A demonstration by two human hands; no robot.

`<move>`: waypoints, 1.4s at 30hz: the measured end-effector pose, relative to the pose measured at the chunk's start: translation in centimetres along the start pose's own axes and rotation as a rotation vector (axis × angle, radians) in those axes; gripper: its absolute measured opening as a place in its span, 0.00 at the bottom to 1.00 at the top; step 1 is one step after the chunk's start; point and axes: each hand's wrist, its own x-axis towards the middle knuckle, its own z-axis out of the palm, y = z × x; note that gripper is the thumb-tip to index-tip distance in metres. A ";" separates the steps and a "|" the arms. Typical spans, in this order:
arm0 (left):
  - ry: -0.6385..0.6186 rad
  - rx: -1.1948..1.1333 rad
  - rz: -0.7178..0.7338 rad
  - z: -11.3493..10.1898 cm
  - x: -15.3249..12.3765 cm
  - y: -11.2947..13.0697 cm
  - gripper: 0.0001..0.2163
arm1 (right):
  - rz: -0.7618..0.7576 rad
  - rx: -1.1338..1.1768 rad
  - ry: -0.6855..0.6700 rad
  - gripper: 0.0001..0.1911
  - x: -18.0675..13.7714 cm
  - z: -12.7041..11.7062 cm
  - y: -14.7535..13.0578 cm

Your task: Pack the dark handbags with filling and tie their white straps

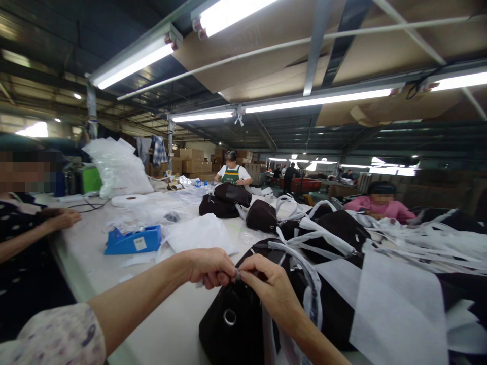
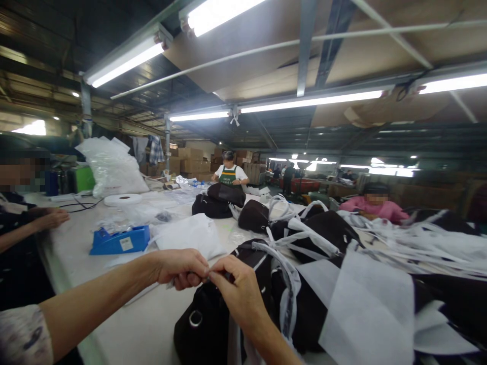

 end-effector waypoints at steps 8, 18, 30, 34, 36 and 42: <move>-0.062 -0.071 -0.015 -0.5 0.5 -0.6 0.17 | -0.158 -0.059 -0.039 0.08 -0.1 -0.1 0.1; -0.095 -0.101 -0.023 -0.7 0.7 -0.6 0.17 | -0.273 -0.142 -0.144 0.07 -0.3 -0.2 0.4; -0.015 -0.059 -0.003 -0.1 0.3 -0.2 0.12 | -0.123 -0.254 -0.085 0.13 0.1 0.5 1.4; 0.019 -0.039 0.004 0.2 0.3 -0.2 0.12 | -0.167 -0.242 -0.049 0.07 0.1 0.5 1.3; 0.023 -0.035 0.012 0.3 0.3 -0.2 0.11 | -0.168 -0.247 -0.030 0.06 0.0 0.6 1.1; -0.012 -0.058 0.055 0.3 -0.1 -0.3 0.11 | -0.147 -0.227 0.015 0.06 0.0 0.8 0.6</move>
